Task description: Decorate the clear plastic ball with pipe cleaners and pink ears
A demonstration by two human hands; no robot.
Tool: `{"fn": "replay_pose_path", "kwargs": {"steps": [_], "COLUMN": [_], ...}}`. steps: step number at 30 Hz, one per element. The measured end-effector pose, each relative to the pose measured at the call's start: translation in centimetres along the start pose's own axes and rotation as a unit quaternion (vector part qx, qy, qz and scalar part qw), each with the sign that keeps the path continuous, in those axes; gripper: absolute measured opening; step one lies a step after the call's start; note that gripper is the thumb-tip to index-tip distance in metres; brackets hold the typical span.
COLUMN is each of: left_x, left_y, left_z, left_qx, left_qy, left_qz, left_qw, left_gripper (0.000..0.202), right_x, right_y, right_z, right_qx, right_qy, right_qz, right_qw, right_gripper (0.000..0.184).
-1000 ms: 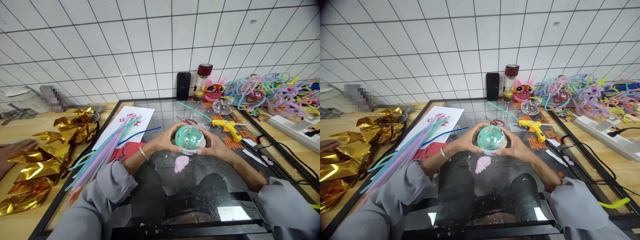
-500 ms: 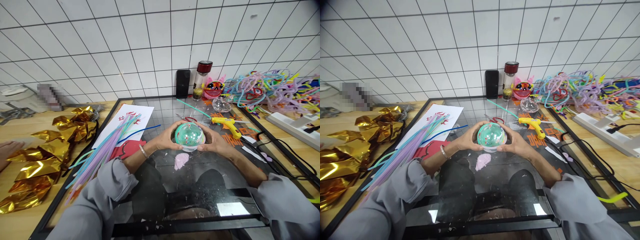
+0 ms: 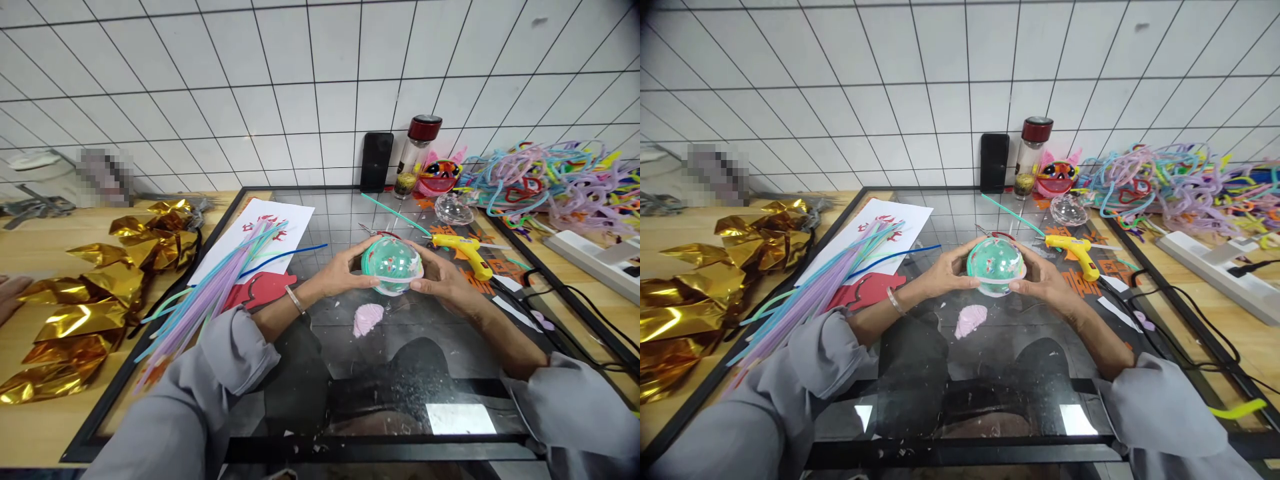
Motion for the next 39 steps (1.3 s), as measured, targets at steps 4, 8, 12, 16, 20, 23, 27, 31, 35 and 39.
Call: {"fn": "replay_pose_path", "kwargs": {"steps": [4,8,12,16,20,23,27,31,35,39], "left_x": [0.1,0.2,0.0,-0.3,-0.4,-0.3,-0.1,0.0,0.0,-0.1], "left_y": [0.1,0.1,0.1,0.2,0.4,0.4,0.3,0.2,0.1,-0.1], "left_z": [-0.1,0.2,0.8,1.2,1.1,0.9,0.8,0.6,0.4,0.3], "left_qx": [0.009,0.000,-0.028,-0.035,-0.019,-0.009,-0.018,-0.031,-0.030,-0.018], "left_qy": [0.009,0.009,0.024,0.042,0.038,0.033,0.039,0.028,0.027,0.032], "left_qz": [-0.010,-0.010,-0.016,-0.030,-0.027,-0.026,-0.027,-0.023,-0.023,-0.019], "left_qw": [1.000,1.000,0.999,0.998,0.999,0.999,0.999,0.999,0.999,0.999], "left_gripper": [0.090,0.087,0.084,0.082,0.084,0.091,0.096,0.095,0.094,0.094], "right_x": [0.0,0.0,-0.1,-0.1,-0.1,0.0,0.0,0.0,-0.1,0.0], "right_y": [0.0,0.1,0.3,0.6,0.9,0.9,0.9,0.7,0.6,0.6], "right_z": [0.0,0.0,-0.1,-0.4,-0.3,-0.3,0.0,0.4,0.5,0.3], "right_qx": [0.004,0.006,-0.007,-0.013,-0.016,-0.018,-0.011,-0.009,-0.017,-0.016], "right_qy": [-0.001,-0.004,-0.012,-0.019,-0.012,-0.013,-0.015,-0.015,-0.016,-0.008], "right_qz": [0.008,0.005,-0.003,-0.012,-0.018,-0.020,-0.021,-0.015,-0.010,-0.015], "right_qw": [1.000,1.000,1.000,1.000,1.000,1.000,1.000,1.000,1.000,1.000], "right_gripper": [0.090,0.091,0.088,0.087,0.090,0.089,0.087,0.087,0.087,0.089]}}
Point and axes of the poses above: each hand's wrist, its own x-axis away from the middle knuckle, its own y-axis out of the palm, z = x × y, the point moved 7 cm from there along -x, towards the middle knuckle, and after that the axes turned 2 degrees about x, right-handed, at the moved point
